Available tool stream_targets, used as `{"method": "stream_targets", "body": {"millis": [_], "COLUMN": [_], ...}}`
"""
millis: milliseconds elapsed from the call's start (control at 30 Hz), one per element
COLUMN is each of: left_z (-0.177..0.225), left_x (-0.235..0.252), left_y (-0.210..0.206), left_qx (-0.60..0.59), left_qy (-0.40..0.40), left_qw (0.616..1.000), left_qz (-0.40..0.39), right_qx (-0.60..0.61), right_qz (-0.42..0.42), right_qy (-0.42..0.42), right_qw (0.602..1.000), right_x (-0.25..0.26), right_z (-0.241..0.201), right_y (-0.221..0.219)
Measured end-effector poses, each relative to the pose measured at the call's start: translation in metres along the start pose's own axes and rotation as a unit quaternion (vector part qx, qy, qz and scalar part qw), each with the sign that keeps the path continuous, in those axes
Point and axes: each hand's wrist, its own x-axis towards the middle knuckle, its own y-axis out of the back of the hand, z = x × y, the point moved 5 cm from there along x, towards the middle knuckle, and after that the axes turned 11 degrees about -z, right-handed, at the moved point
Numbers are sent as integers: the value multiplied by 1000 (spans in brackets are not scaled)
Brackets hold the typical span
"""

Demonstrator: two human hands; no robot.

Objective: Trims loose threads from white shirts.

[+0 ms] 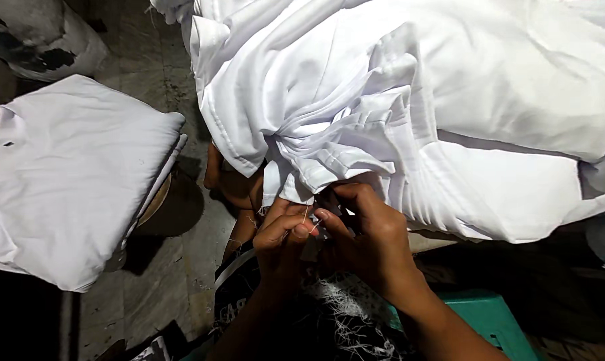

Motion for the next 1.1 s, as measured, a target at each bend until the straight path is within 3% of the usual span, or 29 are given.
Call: {"method": "stream_targets", "body": {"millis": [333,600,700,767,867,1000,1100], "left_z": [6,30,20,2,-24,-18,0], "left_x": [1,7,17,18,12,-3,-6], "left_y": [1,23,47,60,47,55,74], "left_qx": [19,99,224,287,283,276,331], "left_qy": [-13,11,29,95,234,166,59], "left_qw": [999,985,974,952,929,947,938], "left_qz": [-43,-143,-35,49,37,18,86], "right_qx": [-14,73,-37,-111,-192,-159,-89], "right_qz": [-2,-198,-170,-140,-78,-67,-89], "right_qy": [13,104,96,80,71,66,45], "right_qw": [1000,972,980,981,976,983,991], "right_x": [0,8,17,17,18,19,20], "right_z": [-1,3,9,12,18,19,17], "right_y": [4,8,9,-1,-18,-14,-6]}}
